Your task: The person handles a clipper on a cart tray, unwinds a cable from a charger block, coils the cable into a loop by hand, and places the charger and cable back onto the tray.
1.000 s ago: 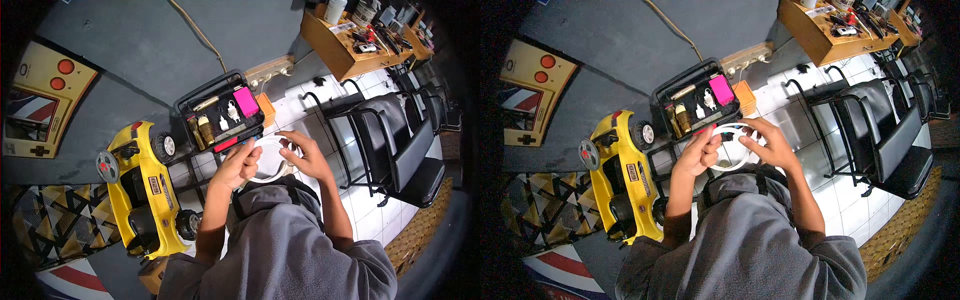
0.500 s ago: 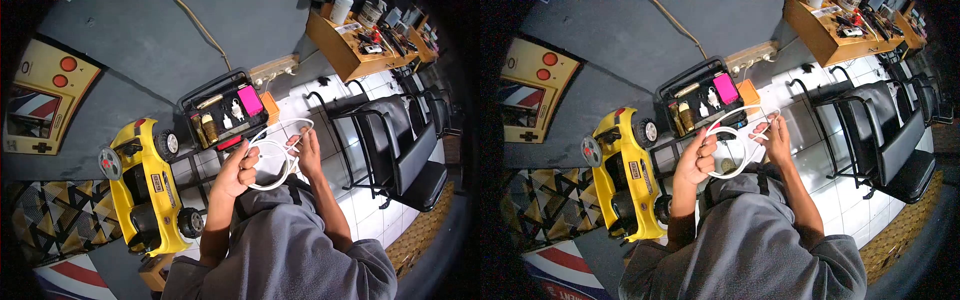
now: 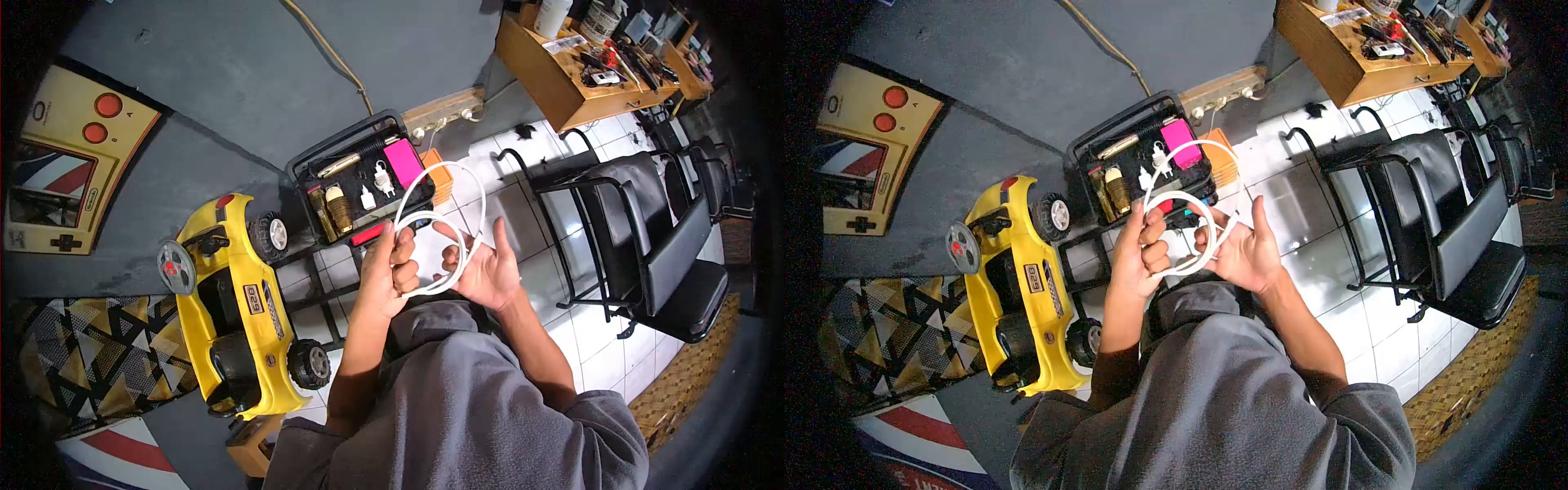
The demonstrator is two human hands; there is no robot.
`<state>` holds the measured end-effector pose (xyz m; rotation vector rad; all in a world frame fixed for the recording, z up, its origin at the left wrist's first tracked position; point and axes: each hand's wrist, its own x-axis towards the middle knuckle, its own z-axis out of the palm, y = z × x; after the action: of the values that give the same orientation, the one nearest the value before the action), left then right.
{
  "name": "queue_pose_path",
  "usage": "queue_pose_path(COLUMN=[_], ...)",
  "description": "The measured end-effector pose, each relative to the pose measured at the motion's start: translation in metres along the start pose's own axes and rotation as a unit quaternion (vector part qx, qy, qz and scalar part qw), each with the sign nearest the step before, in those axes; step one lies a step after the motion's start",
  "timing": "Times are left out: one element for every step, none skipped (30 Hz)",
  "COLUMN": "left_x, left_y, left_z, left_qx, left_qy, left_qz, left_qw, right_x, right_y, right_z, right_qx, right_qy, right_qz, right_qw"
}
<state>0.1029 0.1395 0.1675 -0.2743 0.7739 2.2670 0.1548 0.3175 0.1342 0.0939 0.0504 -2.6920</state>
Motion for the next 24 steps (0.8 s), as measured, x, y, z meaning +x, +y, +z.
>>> queue_pose_path(left_x=[0.0, 0.0, 0.0, 0.001, 0.002, 0.002, 0.003, 0.003, 0.002, 0.002, 0.003, 0.004, 0.005, 0.006, 0.006, 0.006, 0.006, 0.006, 0.004, 0.003, 0.001, -0.001, -0.002, -0.003], left_y=[-0.002, -0.005, -0.007, -0.011, -0.015, -0.019, -0.024, -0.03, -0.03, -0.031, -0.03, -0.031, -0.029, -0.024, -0.019, -0.012, -0.002, 0.009, 0.019, 0.028, 0.034, 0.037, 0.037, 0.034], left_z=[0.002, 0.006, 0.009, 0.009, 0.009, 0.008, 0.009, 0.013, 0.012, 0.009, 0.006, 0.003, 0.0, -0.003, -0.004, -0.002, -0.002, -0.002, -0.002, -0.002, -0.003, -0.002, -0.003, -0.005], left_qx=[0.0, 0.01, 0.021, 0.033, 0.033, 0.057, 0.08, 0.136, 0.136, 0.143, 0.149, 0.151, 0.15, 0.146, 0.142, 0.154, 0.14, 0.122, 0.103, 0.087, 0.071, 0.093, 0.094, 0.059], left_qy=[-0.001, 0.017, 0.037, 0.046, 0.046, 0.053, 0.058, 0.111, 0.111, 0.081, 0.052, 0.056, 0.056, 0.05, 0.045, 0.066, 0.066, 0.071, 0.075, 0.062, 0.049, 0.038, 0.039, 0.001], left_qz=[-0.001, 0.039, 0.08, 0.104, 0.104, 0.139, 0.175, 0.211, 0.21, 0.225, 0.24, 0.257, 0.258, 0.271, 0.285, 0.292, 0.304, 0.309, 0.313, 0.314, 0.315, 0.31, 0.311, 0.283], left_qw=[1.0, 0.999, 0.996, 0.993, 0.993, 0.987, 0.98, 0.962, 0.962, 0.96, 0.958, 0.953, 0.953, 0.95, 0.947, 0.942, 0.94, 0.941, 0.941, 0.943, 0.945, 0.945, 0.945, 0.957], right_x=[0.0, 0.0, 0.001, 0.0, 0.0, 0.0, -0.001, -0.001, -0.002, -0.001, 0.0, 0.001, 0.001, -0.002, -0.004, -0.008, -0.01, -0.011, -0.013, -0.016, -0.017, -0.018, -0.02, -0.018], right_y=[0.002, 0.004, 0.007, 0.01, 0.015, 0.02, 0.022, 0.023, 0.024, 0.026, 0.027, 0.028, 0.027, 0.026, 0.024, 0.024, 0.019, 0.013, 0.009, 0.007, 0.003, -0.002, -0.007, -0.013], right_z=[-0.002, -0.001, 0.001, 0.004, 0.009, 0.016, 0.019, 0.015, 0.018, 0.024, 0.028, 0.03, 0.028, 0.024, 0.02, 0.018, 0.013, 0.004, -0.002, -0.006, -0.015, -0.028, -0.038, -0.035], right_qx=[-0.001, 0.008, 0.017, -0.018, -0.018, -0.172, -0.323, -0.331, -0.33, -0.365, -0.398, -0.403, -0.403, -0.459, -0.513, -0.588, -0.589, -0.738, -0.856, -0.856, -0.856, -0.874, -0.889, -0.898], right_qy=[0.0, 0.002, 0.003, 0.043, 0.042, 0.085, 0.126, 0.118, 0.119, 0.161, 0.202, 0.201, 0.201, 0.178, 0.153, 0.142, 0.141, 0.081, 0.017, 0.054, 0.053, 0.042, 0.031, -0.009], right_qz=[-0.001, -0.013, -0.025, -0.042, -0.042, -0.062, -0.08, -0.056, -0.056, -0.044, -0.031, -0.025, -0.025, -0.009, 0.007, -0.001, 0.001, 0.004, 0.007, 0.02, 0.019, 0.05, 0.081, 0.15], right_qw=[1.0, 1.0, 1.0, 0.998, 0.998, 0.979, 0.934, 0.935, 0.935, 0.916, 0.894, 0.892, 0.892, 0.87, 0.845, 0.796, 0.796, 0.67, 0.517, 0.514, 0.513, 0.482, 0.45, 0.413])
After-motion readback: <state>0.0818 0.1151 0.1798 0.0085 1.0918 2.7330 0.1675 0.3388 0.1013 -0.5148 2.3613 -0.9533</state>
